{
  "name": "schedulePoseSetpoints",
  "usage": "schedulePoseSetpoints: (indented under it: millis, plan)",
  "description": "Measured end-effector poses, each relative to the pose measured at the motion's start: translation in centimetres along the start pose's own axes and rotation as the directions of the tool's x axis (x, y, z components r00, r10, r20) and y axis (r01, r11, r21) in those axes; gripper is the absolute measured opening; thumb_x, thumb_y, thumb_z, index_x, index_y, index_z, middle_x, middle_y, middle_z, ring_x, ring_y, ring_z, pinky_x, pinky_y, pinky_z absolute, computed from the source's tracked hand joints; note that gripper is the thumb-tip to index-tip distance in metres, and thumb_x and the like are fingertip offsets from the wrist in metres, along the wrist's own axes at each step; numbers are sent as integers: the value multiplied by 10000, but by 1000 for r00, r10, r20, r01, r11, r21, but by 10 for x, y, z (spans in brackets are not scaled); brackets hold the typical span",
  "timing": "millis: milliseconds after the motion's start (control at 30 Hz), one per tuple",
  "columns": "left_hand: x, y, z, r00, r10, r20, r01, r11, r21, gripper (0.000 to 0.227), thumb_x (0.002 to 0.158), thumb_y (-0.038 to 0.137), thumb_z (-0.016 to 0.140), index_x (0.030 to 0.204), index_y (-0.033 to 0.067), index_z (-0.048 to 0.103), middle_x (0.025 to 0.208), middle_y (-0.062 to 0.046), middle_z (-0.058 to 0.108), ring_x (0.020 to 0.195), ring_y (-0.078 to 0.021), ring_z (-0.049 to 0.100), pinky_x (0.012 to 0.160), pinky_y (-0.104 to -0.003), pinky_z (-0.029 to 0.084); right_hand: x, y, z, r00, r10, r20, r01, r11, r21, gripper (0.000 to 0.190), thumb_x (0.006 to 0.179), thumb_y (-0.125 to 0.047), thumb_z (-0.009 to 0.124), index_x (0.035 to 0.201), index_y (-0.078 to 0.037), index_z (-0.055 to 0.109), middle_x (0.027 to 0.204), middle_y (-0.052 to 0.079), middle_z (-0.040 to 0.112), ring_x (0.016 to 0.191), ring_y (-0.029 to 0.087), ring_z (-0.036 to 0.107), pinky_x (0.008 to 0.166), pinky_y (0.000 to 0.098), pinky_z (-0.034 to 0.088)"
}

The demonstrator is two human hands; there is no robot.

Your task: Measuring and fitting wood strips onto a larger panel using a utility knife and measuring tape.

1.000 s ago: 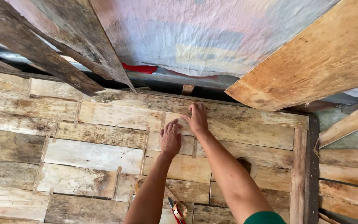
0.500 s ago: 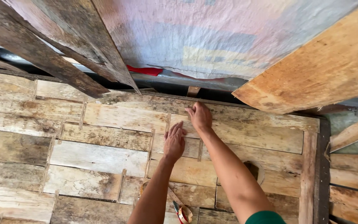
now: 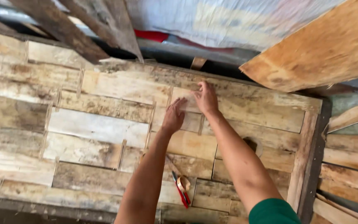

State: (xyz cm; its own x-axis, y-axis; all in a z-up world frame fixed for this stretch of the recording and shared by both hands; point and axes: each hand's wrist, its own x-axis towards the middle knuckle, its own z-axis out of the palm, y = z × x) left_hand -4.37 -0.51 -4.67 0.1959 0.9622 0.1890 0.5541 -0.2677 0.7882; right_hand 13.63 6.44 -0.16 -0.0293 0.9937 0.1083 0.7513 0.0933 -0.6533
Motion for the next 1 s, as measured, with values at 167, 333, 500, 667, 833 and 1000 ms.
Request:
schedulePoseSetpoints:
  millis: [167, 333, 500, 667, 833, 1000]
  plan:
    - [-32, 31, -65, 974, -217, 69, 226, 954, -194, 516, 888, 24, 620, 1399, 73, 567, 1268, -181, 701, 1189, -350, 655, 983, -429, 531, -76, -31, -38, 999, 23, 35, -28, 991, 133, 226, 956, -216, 762, 1037, -40, 645, 898, 129, 678, 754, 246, 663, 685, 389, 532]
    - [-88, 57, -111, 929, -362, 73, 368, 926, -81, 377, 929, 116, 684, 1300, 87, 627, 1102, -154, 749, 1027, -315, 719, 877, -415, 562, -187, -44, -56, 935, 111, 337, -170, 974, 151, 246, 1073, -290, 610, 1027, -61, 687, 786, 116, 707, 621, 205, 620, 589, 400, 506]
    - [-143, 83, -114, 949, -283, 140, 281, 959, 35, 294, 941, 191, 716, 1226, 129, 675, 1134, -97, 760, 1057, -289, 711, 956, -417, 546, -274, -61, -39, 785, 96, 613, -222, 966, 133, 294, 1051, -341, 593, 1113, -76, 704, 1030, 113, 773, 904, 208, 747, 839, 360, 620]
    - [-177, 86, -95, 971, -174, 165, 59, 841, 538, 377, 818, 159, 693, 1195, 152, 672, 1183, -67, 705, 1159, -263, 643, 980, -499, 424, -286, -105, -11, 889, 54, 454, -134, 980, 147, 333, 980, -280, 667, 1232, -64, 649, 1098, 150, 740, 973, 277, 733, 886, 416, 604]
    - [-198, 68, -103, 876, -460, 148, 288, 742, 605, 199, 928, 159, 636, 1115, 141, 703, 1156, -84, 709, 1139, -279, 655, 1003, -463, 462, -281, -150, -1, 965, -244, 92, 230, 963, 141, 436, 884, -176, 754, 1269, -33, 607, 1124, 210, 732, 1006, 381, 709, 864, 463, 571]
    - [-210, 90, -142, 969, -246, 16, 246, 969, 24, 189, 946, 144, 626, 1034, 67, 774, 991, -181, 753, 886, -388, 709, 775, -461, 556, -278, -162, 5, 938, 48, 344, -147, 953, 266, 327, 949, -156, 696, 1257, -62, 640, 965, 162, 768, 841, 295, 755, 729, 407, 586]
